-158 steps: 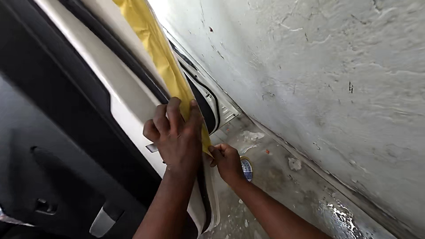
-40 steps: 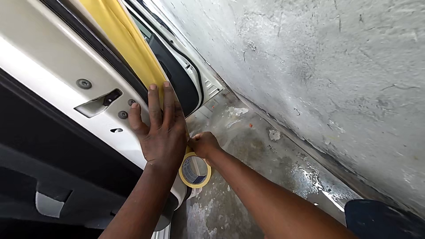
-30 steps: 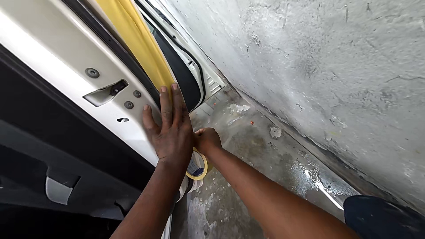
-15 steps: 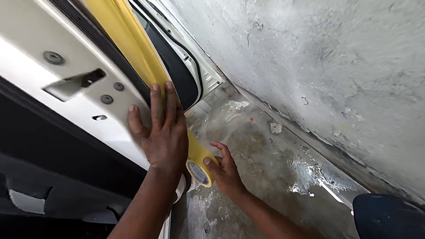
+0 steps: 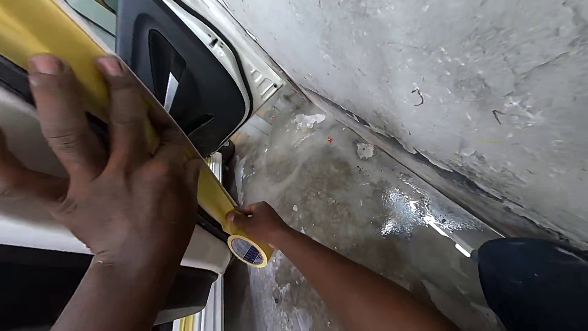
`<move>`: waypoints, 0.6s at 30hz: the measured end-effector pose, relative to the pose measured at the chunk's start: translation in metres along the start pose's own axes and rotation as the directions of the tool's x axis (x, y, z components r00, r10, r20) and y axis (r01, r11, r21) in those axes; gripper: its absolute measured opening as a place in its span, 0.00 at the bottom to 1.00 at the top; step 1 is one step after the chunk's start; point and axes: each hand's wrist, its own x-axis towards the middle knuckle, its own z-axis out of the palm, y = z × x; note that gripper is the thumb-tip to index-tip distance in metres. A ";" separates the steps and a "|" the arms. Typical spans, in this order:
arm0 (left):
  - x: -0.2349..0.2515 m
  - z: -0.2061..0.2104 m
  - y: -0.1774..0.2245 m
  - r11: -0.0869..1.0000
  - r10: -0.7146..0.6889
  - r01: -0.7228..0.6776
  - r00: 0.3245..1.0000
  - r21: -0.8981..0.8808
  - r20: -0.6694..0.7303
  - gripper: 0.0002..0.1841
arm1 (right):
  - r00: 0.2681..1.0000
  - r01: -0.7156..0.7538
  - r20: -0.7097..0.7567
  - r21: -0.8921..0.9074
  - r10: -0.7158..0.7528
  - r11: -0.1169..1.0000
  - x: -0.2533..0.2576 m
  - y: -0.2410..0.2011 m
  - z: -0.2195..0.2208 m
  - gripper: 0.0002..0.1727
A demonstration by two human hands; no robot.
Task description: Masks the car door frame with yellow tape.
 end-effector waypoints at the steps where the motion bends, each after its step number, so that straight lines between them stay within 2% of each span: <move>1: -0.001 0.002 -0.001 1.000 -0.009 0.009 1.000 -0.007 0.000 0.33 | 1.000 -0.013 0.005 -0.006 0.013 1.000 0.002 -0.001 0.001 0.29; 5: -0.002 0.003 -0.002 0.999 -0.043 0.043 0.999 0.002 0.029 0.37 | 1.000 0.001 0.016 0.049 -0.002 0.999 0.011 0.009 0.002 0.29; 10: 0.000 -0.001 0.002 1.000 -0.028 0.028 1.000 0.007 -0.004 0.33 | 0.992 -0.003 0.125 0.162 -0.018 0.987 0.009 0.003 -0.005 0.27; 12: 0.001 -0.003 0.003 1.000 -0.009 0.009 1.000 0.023 0.009 0.35 | 0.989 -0.040 0.145 0.198 0.011 0.979 0.002 -0.003 -0.010 0.26; 18: 0.002 -0.004 0.004 0.998 -0.008 0.007 1.000 0.056 0.014 0.35 | 0.980 -0.105 0.181 0.136 0.079 0.985 -0.002 -0.004 -0.026 0.28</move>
